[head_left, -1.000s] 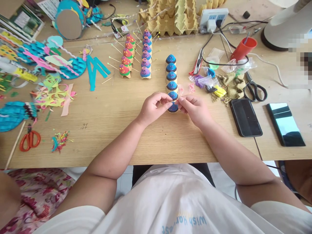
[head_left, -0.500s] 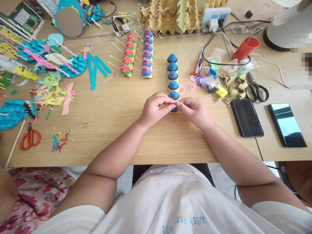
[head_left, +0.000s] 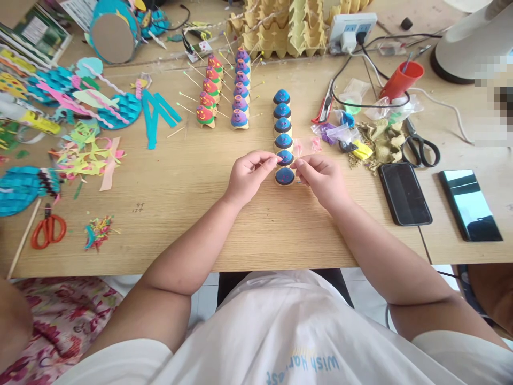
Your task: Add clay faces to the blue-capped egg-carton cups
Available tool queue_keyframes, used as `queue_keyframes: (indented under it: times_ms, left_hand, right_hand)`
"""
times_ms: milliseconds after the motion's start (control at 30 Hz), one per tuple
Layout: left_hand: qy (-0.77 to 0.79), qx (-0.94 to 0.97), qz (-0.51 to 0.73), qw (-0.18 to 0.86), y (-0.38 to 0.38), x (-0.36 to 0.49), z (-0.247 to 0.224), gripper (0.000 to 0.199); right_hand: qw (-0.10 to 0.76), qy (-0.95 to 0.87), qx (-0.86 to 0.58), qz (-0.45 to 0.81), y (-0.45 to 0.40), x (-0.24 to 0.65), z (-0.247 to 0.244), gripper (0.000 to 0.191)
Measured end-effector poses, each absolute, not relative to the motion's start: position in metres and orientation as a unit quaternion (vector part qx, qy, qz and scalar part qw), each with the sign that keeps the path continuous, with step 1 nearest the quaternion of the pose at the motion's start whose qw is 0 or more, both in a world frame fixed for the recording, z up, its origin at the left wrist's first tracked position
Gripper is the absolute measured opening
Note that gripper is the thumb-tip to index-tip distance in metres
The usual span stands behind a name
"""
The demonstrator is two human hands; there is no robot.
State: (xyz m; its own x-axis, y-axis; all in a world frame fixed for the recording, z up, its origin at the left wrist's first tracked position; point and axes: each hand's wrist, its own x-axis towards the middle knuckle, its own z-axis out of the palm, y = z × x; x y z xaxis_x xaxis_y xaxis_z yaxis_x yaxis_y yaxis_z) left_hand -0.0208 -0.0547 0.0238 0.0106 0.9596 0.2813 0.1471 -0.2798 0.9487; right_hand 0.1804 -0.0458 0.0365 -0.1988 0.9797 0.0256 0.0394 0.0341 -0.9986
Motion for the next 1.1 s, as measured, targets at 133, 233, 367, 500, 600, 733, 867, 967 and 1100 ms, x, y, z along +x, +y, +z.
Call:
queue_keyframes:
  times_ms: [133,233,367,500,600,733,867,967,1100]
  left_hand:
    - [0.46,0.585,0.543,0.389,-0.053,-0.022,0.018,0.048]
    - [0.47,0.584,0.54,0.383,-0.051,-0.022,0.013,0.05]
    - [0.472,0.593,0.529,0.381,-0.052,-0.022,0.014,0.05]
    - [0.474,0.599,0.524,0.378,-0.053,-0.021,0.019,0.049]
    - [0.47,0.597,0.524,0.386,-0.053,-0.021,0.019,0.049]
    - [0.463,0.592,0.533,0.388,-0.05,-0.022,0.013,0.045]
    - [0.473,0.597,0.525,0.378,-0.051,-0.024,0.011,0.046]
    - [0.472,0.598,0.519,0.387,-0.051,-0.023,0.015,0.047]
    - [0.461,0.597,0.513,0.409,-0.051,-0.021,0.017,0.046]
  right_hand:
    - [0.446,-0.557,-0.455,0.533,-0.046,0.18,0.037,0.043]
    - [0.446,-0.557,-0.458,0.53,-0.046,0.179,0.038,0.042]
    - [0.449,-0.553,-0.454,0.535,-0.046,0.179,0.038,0.041]
    - [0.446,-0.551,-0.454,0.539,-0.045,0.18,0.037,0.041]
    - [0.445,-0.552,-0.454,0.54,-0.045,0.18,0.037,0.04]
    - [0.45,-0.549,-0.448,0.544,-0.045,0.18,0.036,0.038]
    - [0.449,-0.548,-0.449,0.544,-0.045,0.18,0.036,0.041]
    - [0.448,-0.547,-0.448,0.547,-0.045,0.179,0.037,0.044]
    - [0.443,-0.516,-0.436,0.59,-0.045,0.179,0.038,0.047]
